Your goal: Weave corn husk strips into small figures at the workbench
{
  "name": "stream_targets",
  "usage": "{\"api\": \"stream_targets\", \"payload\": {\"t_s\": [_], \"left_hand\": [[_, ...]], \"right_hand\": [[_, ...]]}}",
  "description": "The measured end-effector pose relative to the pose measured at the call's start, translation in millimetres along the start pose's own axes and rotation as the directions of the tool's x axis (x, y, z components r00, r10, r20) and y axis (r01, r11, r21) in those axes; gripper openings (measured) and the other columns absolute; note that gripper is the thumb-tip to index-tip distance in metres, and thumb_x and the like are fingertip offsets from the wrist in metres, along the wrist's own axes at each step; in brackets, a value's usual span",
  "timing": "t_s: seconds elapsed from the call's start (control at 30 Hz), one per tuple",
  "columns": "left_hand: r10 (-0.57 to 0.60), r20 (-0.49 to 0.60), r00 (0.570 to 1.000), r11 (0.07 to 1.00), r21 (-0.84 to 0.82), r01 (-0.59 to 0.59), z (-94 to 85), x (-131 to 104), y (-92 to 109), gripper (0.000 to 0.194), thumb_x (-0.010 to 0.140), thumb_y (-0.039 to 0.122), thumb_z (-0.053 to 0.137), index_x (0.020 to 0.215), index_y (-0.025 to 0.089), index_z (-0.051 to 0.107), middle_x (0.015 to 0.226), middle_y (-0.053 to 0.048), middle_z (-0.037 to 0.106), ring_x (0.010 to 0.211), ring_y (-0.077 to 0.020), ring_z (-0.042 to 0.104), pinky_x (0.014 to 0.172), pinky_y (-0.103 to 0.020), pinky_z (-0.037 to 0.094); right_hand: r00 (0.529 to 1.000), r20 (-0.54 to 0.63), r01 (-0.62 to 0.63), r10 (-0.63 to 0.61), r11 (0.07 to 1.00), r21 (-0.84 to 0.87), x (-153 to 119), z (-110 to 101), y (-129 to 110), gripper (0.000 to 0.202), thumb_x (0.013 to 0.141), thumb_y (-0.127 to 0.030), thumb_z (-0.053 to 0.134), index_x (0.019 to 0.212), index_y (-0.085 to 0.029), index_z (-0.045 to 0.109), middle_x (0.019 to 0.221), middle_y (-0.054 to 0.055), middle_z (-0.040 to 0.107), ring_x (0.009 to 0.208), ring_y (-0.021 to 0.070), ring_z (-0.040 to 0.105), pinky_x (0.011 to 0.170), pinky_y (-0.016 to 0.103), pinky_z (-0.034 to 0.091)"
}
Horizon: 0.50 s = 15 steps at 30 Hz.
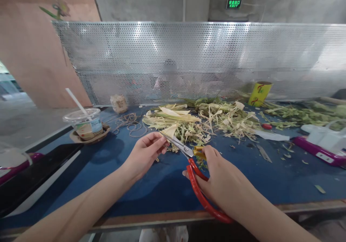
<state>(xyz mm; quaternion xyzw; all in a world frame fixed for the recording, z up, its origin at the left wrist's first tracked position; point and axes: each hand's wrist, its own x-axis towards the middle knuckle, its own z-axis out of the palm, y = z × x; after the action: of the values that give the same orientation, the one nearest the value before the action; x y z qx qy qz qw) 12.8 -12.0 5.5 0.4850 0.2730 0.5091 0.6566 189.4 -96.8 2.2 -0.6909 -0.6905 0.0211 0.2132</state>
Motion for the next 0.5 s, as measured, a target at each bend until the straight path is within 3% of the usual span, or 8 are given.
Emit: {"api": "stream_targets", "payload": {"t_s": [0.3,0.5], "left_hand": [[-0.012,0.038,0.999,0.997,0.076,0.009,-1.5,0.9,0.5,0.025,0.059,0.032,0.073,0.065,0.012,0.057,0.059,0.0,0.06,0.05,-0.0059,0.05,0.053,-0.02,0.039],[-0.01,0.096,0.995,0.99,0.141,-0.003,-0.9,0.5,0.3,0.026,0.062,0.033,0.071,0.063,0.013,0.056,0.053,0.003,0.055,0.048,-0.0055,0.048,0.052,-0.019,0.038]], "right_hand": [[0.995,0.085,-0.038,0.049,0.991,-0.132,-4.6,-8.3,-5.1,0.038,0.075,-0.06,0.039,0.074,-0.022,0.039,0.072,0.005,0.061,0.057,0.0204,0.061,0.046,0.026,0.039],[0.993,0.109,-0.035,0.054,0.985,-0.17,-5.5,-9.2,-5.6,0.036,0.077,-0.058,0.037,0.077,-0.022,0.039,0.071,0.006,0.062,0.055,0.0213,0.061,0.046,0.026,0.038]]}}
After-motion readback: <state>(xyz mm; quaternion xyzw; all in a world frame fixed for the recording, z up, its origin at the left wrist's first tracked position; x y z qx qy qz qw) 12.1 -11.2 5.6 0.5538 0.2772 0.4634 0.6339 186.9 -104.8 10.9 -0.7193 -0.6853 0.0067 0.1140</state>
